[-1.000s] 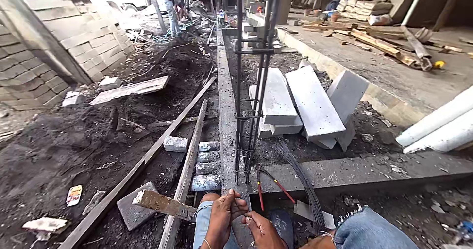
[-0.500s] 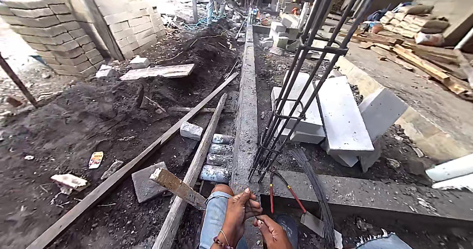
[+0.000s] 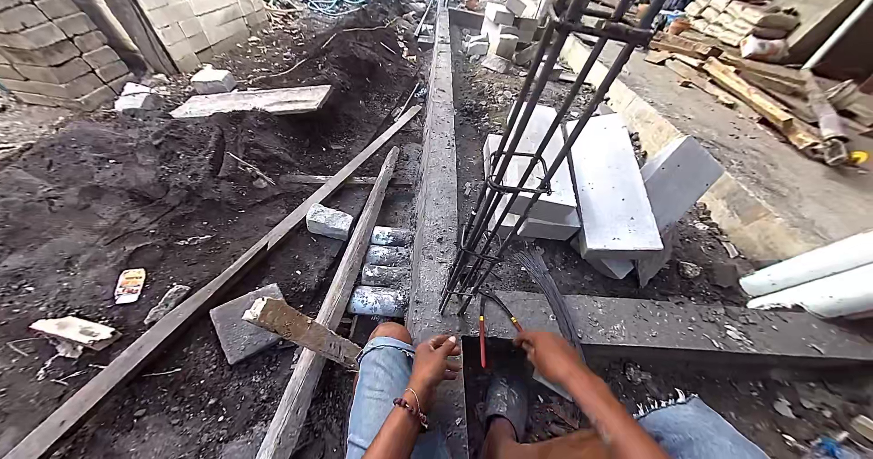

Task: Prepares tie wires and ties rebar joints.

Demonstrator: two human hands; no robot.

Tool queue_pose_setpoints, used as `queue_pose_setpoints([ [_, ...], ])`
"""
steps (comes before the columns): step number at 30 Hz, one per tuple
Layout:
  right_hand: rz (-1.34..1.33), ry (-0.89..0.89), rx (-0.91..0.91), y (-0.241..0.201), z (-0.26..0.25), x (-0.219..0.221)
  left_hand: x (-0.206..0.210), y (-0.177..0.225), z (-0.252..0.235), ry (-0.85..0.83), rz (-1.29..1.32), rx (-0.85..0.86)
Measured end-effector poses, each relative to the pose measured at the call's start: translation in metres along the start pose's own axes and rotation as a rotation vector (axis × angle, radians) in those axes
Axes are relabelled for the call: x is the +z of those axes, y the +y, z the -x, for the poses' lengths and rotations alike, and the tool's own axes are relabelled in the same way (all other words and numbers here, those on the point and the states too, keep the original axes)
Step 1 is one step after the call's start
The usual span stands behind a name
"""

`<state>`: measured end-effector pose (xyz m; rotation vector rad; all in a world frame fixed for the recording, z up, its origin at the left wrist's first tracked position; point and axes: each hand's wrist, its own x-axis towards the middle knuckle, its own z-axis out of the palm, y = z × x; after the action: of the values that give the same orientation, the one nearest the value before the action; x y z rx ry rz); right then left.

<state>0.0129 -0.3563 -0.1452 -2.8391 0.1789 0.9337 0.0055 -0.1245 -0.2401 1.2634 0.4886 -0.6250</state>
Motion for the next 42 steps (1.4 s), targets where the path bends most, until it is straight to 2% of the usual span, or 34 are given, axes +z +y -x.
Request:
queue_pose_setpoints([
  [3,0.113,0.122,0.018,0.018,-0.032,-0.019,0.001,-0.002,-0.026,-0.025,-0.316,0.081],
  [6,0.178,0.239,-0.082,0.021,-0.069,-0.016,0.007,0.000,-0.052,-0.017,-0.687,0.188],
  [10,0.245,0.279,-0.239,0.013,-0.115,-0.002,0.023,0.013,-0.067,0.048,-1.021,0.229],
  [15,0.286,0.378,-0.450,0.009,-0.149,0.018,0.034,0.026,-0.087,0.075,-1.207,0.118],
  [18,0.266,0.494,-0.593,0.013,-0.162,0.025,0.037,0.030,-0.093,0.117,-1.243,0.131],
  [20,0.266,0.522,-0.619,0.014,-0.168,0.026,0.041,0.033,-0.092,0.170,-1.289,0.136],
  [23,0.250,0.510,-0.588,0.016,-0.175,0.029,0.047,0.034,-0.087,0.233,-1.410,0.092],
  [27,0.166,0.398,-0.533,0.009,-0.176,0.040,0.046,0.026,-0.085,0.273,-1.490,0.089],
  [33,-0.012,0.321,-0.298,-0.010,-0.157,0.055,0.039,0.026,-0.082,0.299,-1.521,0.142],
  [37,-0.085,0.298,-0.172,-0.024,-0.133,0.068,0.043,0.023,-0.083,0.288,-1.447,0.153],
  [40,-0.142,0.198,-0.077,-0.036,-0.115,0.077,0.041,0.024,-0.087,0.196,-1.269,0.093],
  [42,-0.208,0.208,-0.051,-0.042,-0.109,0.088,0.039,0.021,-0.092,0.147,-1.142,0.087],
])
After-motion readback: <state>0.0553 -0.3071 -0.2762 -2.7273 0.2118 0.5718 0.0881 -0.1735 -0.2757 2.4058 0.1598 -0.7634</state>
